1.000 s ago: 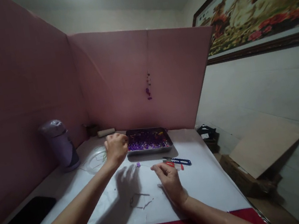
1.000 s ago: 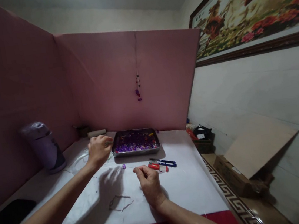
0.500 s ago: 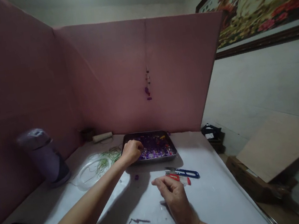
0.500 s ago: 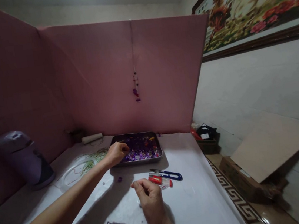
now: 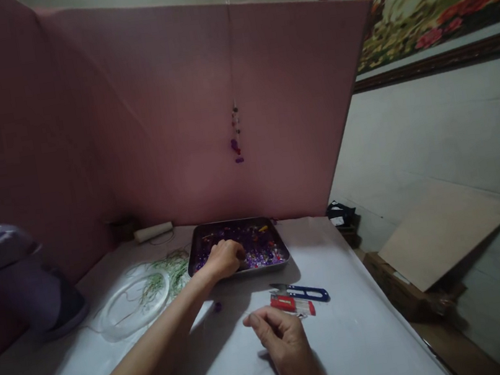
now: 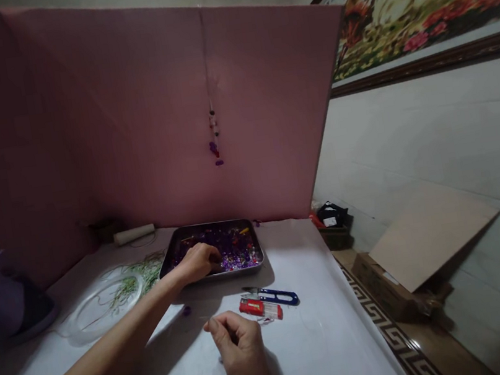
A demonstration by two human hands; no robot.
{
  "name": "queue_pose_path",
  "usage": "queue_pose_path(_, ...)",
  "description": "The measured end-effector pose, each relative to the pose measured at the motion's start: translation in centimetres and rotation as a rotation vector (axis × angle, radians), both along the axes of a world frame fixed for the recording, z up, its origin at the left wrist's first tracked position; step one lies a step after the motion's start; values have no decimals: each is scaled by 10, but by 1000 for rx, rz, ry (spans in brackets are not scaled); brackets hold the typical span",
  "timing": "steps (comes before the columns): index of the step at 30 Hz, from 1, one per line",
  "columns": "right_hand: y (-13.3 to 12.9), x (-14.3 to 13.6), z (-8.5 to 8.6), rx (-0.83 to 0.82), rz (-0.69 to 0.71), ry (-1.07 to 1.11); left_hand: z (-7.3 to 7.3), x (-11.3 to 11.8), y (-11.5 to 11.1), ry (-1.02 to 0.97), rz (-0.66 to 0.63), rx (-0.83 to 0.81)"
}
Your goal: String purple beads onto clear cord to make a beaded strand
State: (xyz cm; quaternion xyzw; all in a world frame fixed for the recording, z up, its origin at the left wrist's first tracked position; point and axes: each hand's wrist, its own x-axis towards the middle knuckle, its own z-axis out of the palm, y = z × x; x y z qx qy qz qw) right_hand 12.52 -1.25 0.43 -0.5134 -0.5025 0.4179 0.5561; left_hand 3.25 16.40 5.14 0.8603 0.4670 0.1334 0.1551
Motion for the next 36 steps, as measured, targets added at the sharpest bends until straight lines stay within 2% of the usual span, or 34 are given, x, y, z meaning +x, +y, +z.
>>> queue_pose_path(13, 1, 2, 3, -54, -3, 19, -8, -3, 1, -39, 105, -32)
queue_pose_path(18, 0, 2, 3, -14, -23, 4, -12, -4, 4, -76, 123, -26)
queue_pose_path(36, 1, 2, 1, -24, -18, 27, -6, -6, -2, -126, 246, 36)
